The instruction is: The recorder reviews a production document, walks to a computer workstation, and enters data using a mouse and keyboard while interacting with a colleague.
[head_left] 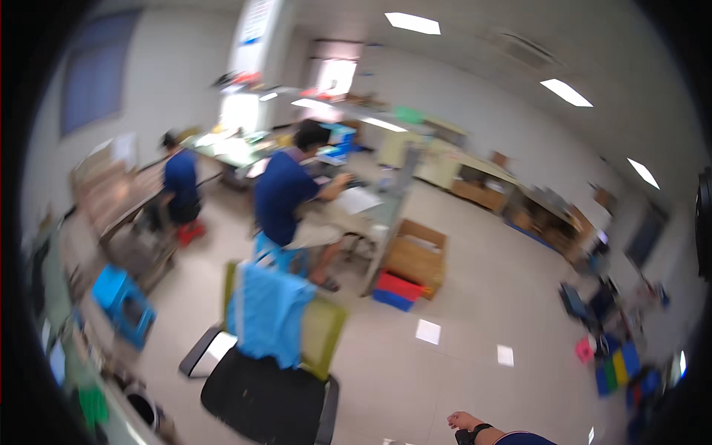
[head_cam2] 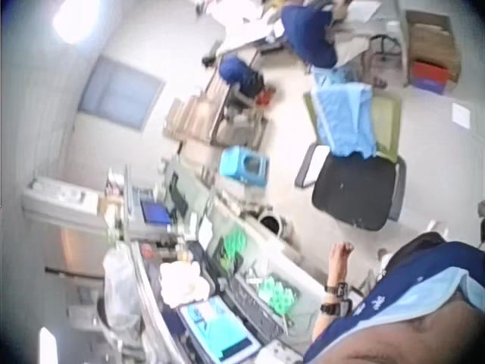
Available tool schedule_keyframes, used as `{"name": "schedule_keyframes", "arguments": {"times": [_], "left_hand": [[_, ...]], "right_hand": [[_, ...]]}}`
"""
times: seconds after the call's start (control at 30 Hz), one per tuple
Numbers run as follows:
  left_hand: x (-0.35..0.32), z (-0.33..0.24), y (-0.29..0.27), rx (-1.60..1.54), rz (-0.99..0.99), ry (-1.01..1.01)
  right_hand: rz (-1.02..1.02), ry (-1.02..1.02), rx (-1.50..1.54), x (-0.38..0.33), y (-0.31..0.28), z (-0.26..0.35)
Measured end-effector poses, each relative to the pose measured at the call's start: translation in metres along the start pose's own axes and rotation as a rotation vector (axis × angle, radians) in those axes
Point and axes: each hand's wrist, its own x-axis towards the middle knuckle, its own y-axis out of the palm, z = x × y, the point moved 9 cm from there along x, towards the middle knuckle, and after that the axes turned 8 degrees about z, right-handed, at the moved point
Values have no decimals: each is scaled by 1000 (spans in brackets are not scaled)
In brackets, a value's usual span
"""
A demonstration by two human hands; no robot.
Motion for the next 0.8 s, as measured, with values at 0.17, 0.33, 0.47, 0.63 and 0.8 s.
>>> {"name": "schedule_keyframes", "arguments": {"times": [0.17, 0.33, 0.47, 0.63, 0.8], "left_hand": [[69, 68, 142, 263, 211, -134], [70, 154, 406, 1013, 742, 368], [75, 256, 537, 509, 685, -246], [113, 334, 656, 534, 791, -276], [203, 414, 764, 543, 712, -323]], "right_hand": [[-21, -334, -389, 49, -63, -180], [-207, -169, -355, 47, -143, -343], [-376, 26, 606, 38, -213, -387], [-452, -138, 628, 80, -375, -298], [-831, -650, 271, 150, -591, -307]]}}
